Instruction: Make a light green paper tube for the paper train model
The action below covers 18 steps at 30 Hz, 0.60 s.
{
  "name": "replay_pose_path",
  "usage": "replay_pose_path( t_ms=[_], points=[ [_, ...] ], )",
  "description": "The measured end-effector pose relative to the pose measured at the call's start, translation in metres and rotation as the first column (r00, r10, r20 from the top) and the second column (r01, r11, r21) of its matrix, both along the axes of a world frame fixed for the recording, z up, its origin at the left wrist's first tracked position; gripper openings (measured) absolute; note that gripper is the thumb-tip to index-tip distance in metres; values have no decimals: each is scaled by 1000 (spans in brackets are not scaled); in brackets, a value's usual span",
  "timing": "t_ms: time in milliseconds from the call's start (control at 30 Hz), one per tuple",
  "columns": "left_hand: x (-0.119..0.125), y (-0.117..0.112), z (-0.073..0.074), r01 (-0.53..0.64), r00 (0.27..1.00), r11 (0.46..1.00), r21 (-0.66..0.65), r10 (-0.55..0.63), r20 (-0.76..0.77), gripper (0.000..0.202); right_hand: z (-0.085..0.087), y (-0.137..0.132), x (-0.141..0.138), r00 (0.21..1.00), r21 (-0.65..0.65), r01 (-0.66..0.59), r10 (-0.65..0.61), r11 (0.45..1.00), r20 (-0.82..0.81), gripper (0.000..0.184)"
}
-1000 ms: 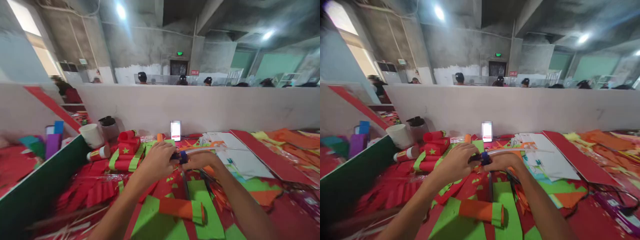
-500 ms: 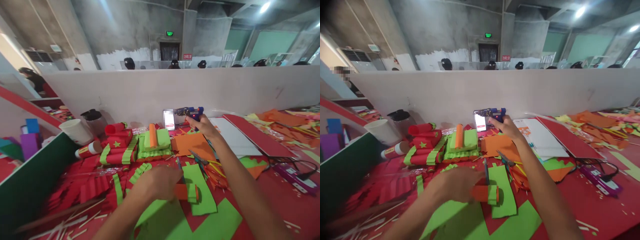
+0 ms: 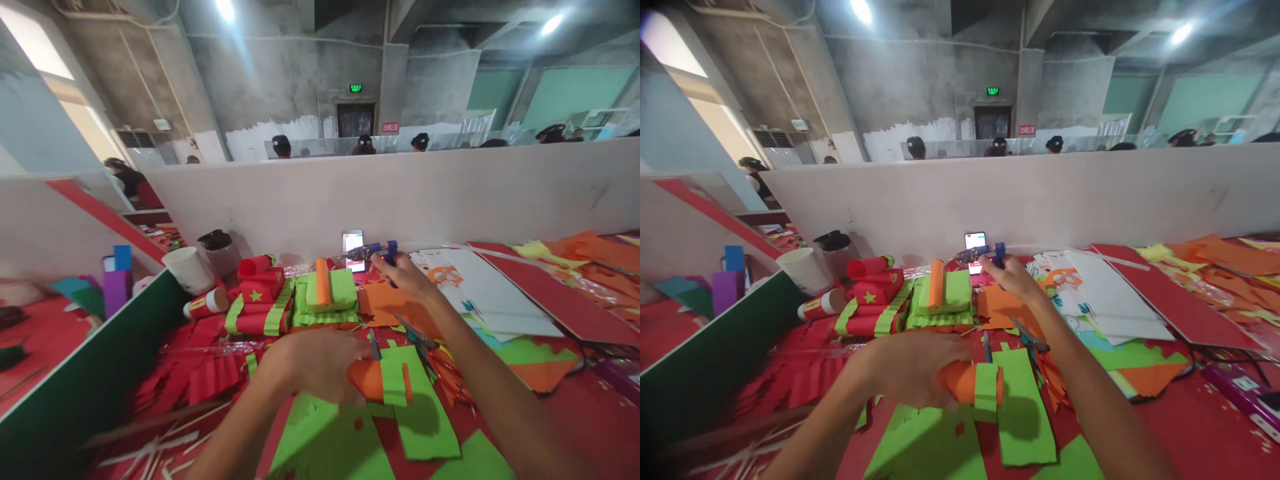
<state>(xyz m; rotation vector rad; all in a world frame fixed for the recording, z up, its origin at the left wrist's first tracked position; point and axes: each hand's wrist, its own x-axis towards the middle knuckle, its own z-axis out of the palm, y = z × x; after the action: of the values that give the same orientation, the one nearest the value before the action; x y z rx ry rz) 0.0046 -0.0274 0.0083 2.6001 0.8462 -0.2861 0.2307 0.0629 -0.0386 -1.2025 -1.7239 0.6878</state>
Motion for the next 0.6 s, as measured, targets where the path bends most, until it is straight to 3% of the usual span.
replay_pose_path(
  t_ms=[100, 200, 300, 433, 600],
  points=[
    [-28, 5, 20, -85, 994, 996, 4, 85, 72, 51, -10, 2, -21, 998, 27, 19, -21, 999, 57, 47],
    [-58, 13, 32, -271, 954, 961, 63, 259, 149, 60, -19, 5, -33, 994, 57, 47, -53, 997, 92, 47],
    [-80, 22, 39, -458, 864, 872, 171, 391, 317, 63, -24, 8, -36, 988, 80, 89, -98, 993, 117, 47],
    [-91, 33, 42, -661, 706, 716, 224, 491, 511, 58, -26, 9, -37, 980, 101, 121, -135, 988, 146, 47],
    [-89, 45, 35, -752, 587, 620, 222, 479, 653, 50, -24, 4, -36, 978, 86, 87, -102, 992, 184, 48]
  ],
)
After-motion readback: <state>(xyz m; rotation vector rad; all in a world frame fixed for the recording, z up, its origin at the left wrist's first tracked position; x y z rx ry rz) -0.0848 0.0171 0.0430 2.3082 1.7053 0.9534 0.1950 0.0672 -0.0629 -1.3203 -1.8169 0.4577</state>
